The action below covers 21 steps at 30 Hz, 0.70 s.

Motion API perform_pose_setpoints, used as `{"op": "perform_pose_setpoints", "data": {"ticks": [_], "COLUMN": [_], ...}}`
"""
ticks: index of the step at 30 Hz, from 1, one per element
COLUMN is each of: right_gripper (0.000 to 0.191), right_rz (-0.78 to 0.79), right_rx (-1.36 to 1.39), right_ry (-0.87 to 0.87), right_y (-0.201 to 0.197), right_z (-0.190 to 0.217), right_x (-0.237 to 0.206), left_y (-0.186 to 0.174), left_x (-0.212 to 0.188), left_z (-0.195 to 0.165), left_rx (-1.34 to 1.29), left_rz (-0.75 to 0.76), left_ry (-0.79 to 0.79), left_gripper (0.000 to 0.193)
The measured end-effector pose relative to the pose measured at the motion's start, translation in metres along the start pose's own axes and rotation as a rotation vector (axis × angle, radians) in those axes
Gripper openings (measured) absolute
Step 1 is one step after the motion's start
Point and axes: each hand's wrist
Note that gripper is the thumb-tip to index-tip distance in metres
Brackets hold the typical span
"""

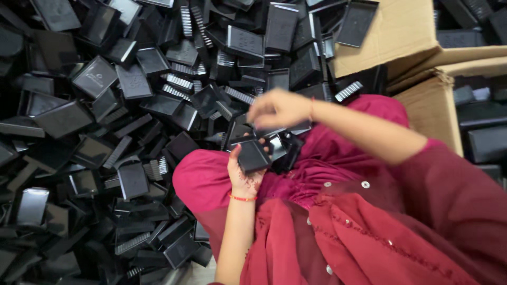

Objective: The person sits on the floor surrounded by a large pile of black plastic boxes. They pick up boxes one at a time, turn them over in their hands, and place them into a cardboard box beside them.

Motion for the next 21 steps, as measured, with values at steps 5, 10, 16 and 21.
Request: {"op": "perform_pose_setpoints", "data": {"ticks": [5,10,16,21], "right_gripper": [0.055,0.071,0.028,0.019], "right_rz": [-0.658,-0.652,-0.837,-0.538], "right_rx": [-0.725,-0.862,-0.704,-0.647], "right_ry": [0.018,0.119,0.314,0.060], "right_y": [-0.079,-0.114,-0.086,-0.043], "right_z": [-0.057,-0.077,-0.082,-0.048], "right_x": [0.107,0.163,0.130,0.044], "left_y": [-0.003,-0.002,0.001,0.016], "left_x": [-0.021,-0.036,-0.025,-0.012], "left_z": [-0.028,-0.042,-0.036,-0.020], "left_rx": [0.076,0.146,0.127,0.268], "left_rz": [0.068,0.029,0.027,0.017], "left_ry": [0.129,0.207,0.209,0.197], "left_gripper": [0.060,0.064,0.066,0.065]}}
Point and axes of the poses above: each hand's wrist, its own x-axis towards the middle knuckle, its own y-axis out of the palm, z = x × y, and after that the axes turned 9 degrees about z, right-handed
